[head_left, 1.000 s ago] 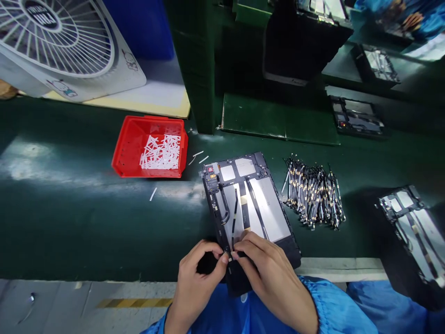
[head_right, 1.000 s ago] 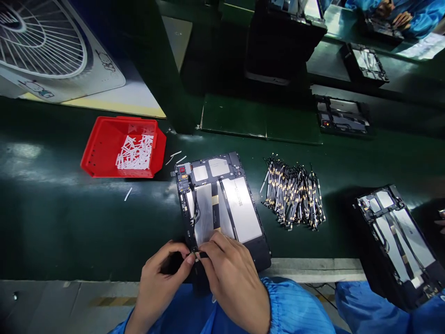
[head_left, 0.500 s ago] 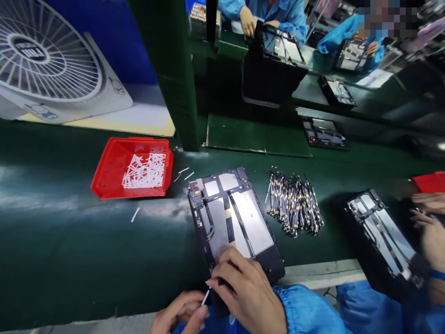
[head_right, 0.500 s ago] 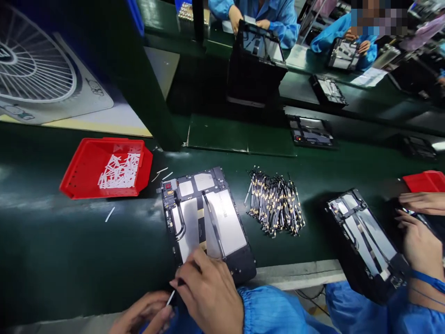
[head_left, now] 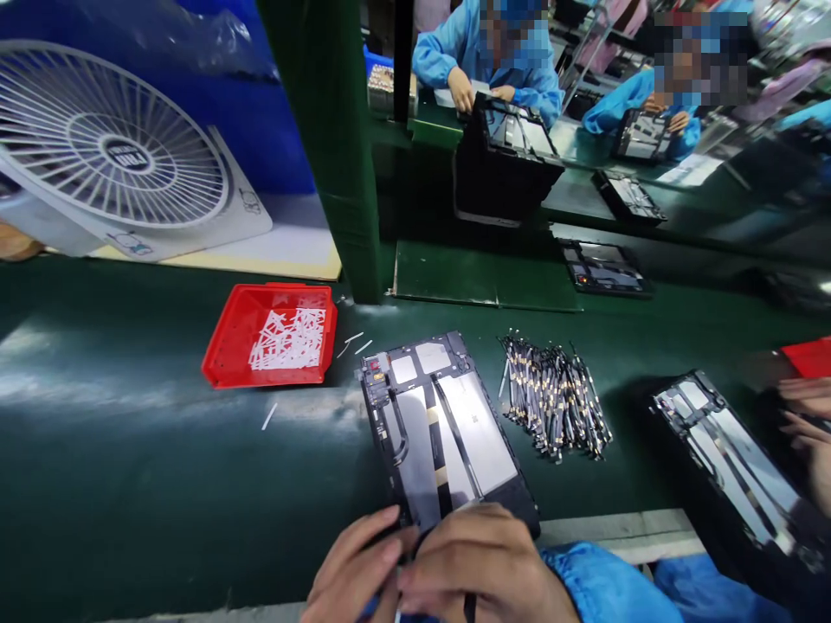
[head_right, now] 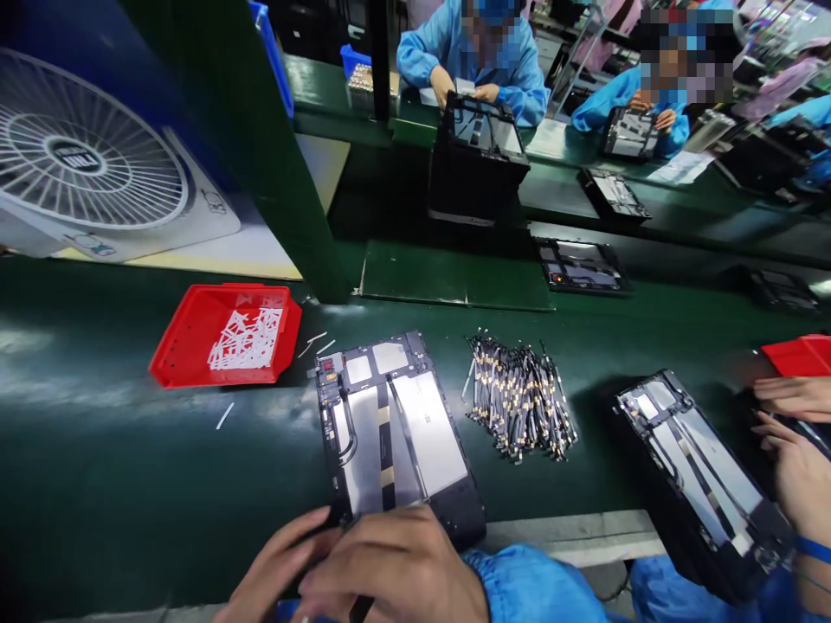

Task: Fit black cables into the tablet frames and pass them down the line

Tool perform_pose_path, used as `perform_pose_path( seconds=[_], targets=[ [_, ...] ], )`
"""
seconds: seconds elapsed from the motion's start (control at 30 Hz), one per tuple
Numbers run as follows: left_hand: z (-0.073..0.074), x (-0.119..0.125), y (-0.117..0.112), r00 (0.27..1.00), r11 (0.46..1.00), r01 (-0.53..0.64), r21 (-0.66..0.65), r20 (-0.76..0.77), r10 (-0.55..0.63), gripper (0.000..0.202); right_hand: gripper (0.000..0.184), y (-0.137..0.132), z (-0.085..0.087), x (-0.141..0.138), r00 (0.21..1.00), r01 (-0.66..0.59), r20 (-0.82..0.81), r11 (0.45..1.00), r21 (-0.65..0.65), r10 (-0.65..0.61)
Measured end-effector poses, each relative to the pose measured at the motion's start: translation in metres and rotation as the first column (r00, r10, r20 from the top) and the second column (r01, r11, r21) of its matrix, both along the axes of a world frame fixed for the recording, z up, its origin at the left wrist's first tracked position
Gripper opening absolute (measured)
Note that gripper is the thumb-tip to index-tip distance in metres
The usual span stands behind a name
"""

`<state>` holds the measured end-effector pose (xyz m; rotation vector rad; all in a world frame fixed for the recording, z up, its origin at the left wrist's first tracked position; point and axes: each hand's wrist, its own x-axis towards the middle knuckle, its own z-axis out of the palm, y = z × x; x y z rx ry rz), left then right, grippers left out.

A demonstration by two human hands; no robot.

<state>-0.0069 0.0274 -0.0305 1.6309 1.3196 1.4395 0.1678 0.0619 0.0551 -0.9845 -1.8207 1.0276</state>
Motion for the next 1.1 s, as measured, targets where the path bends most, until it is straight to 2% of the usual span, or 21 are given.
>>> perform_pose_path(
  seconds=[0.07, 0.1, 0.17, 0.2, 0.3, 0.4, 0.5, 0.53, 0.63, 0.73, 0.8, 0.87, 0.93, 1.1],
  targets=[
    [-0.008, -0.005, 0.007, 0.982, 0.965, 0.145, 0.216, -0.149, -0.114, 0.024, 0.011, 0.027, 0.017, -0.006, 0.998, 0.046, -0.033, 0.999, -0.011, -0.047],
    [-0.01, -0.006, 0.01, 0.965, 0.941, 0.202, 0.272, -0.218, -0.144, 0.024, 0.009, 0.046, 0.023, -0.013, 0.995, 0.087, -0.038, 0.996, -0.006, -0.087],
    [-0.011, -0.006, 0.014, 0.939, 0.922, 0.244, 0.299, -0.31, -0.148, 0.024, 0.006, 0.09, 0.025, -0.033, 0.993, 0.12, 0.015, 0.993, -0.002, -0.12],
    [-0.011, -0.004, 0.015, 0.929, 0.923, 0.254, 0.289, -0.337, -0.15, 0.024, 0.008, 0.113, 0.022, -0.046, 0.992, 0.115, 0.058, 0.993, 0.021, -0.116],
    [-0.005, 0.002, 0.017, 0.927, 0.917, 0.27, 0.295, -0.338, -0.164, 0.018, 0.018, 0.169, 0.003, -0.081, 0.967, -0.002, 0.253, 1.0, -0.031, 0.01],
    [0.001, 0.003, 0.021, 0.943, 0.909, 0.263, 0.324, -0.286, -0.171, 0.012, 0.019, 0.186, -0.009, -0.088, 0.948, -0.048, 0.312, 0.998, -0.037, 0.057],
    [0.006, -0.003, 0.032, 0.952, 0.933, 0.237, 0.272, -0.254, -0.168, 0.013, 0.028, 0.159, -0.001, -0.056, 0.945, -0.005, 0.326, 1.0, -0.017, 0.01],
    [0.007, -0.006, 0.037, 0.954, 0.942, 0.23, 0.244, -0.246, -0.169, 0.014, 0.035, 0.144, 0.003, -0.041, 0.946, 0.008, 0.325, 1.0, -0.017, -0.002],
    [0.005, -0.014, 0.057, 0.952, 0.953, 0.257, 0.162, -0.21, -0.222, 0.012, 0.037, 0.085, 0.008, 0.002, 0.948, -0.028, 0.311, 0.991, -0.133, 0.068],
    [-0.003, -0.017, 0.074, 0.951, 0.953, 0.296, 0.071, -0.116, -0.287, 0.007, 0.033, 0.028, -0.01, 0.021, 0.951, 0.022, 0.306, 0.981, -0.192, 0.038],
    [-0.008, -0.017, 0.081, 0.951, 0.951, 0.306, 0.03, -0.063, -0.304, 0.007, 0.027, 0.001, -0.029, 0.02, 0.962, 0.071, 0.272, 0.991, -0.113, -0.038],
    [-0.011, -0.015, 0.084, 0.952, 0.952, 0.305, 0.012, -0.043, -0.304, 0.007, 0.024, -0.012, -0.044, 0.016, 0.968, 0.111, 0.227, 0.994, 0.01, -0.11],
    [-0.012, -0.015, 0.084, 0.952, 0.953, 0.304, 0.005, -0.03, -0.304, 0.006, 0.023, -0.015, -0.051, 0.013, 0.967, 0.115, 0.22, 0.991, 0.07, -0.127],
    [-0.011, -0.015, 0.083, 0.948, 0.948, 0.317, 0.009, -0.029, -0.316, 0.007, 0.018, -0.011, -0.051, 0.016, 0.941, 0.061, 0.331, 0.997, 0.05, -0.074]
  ],
)
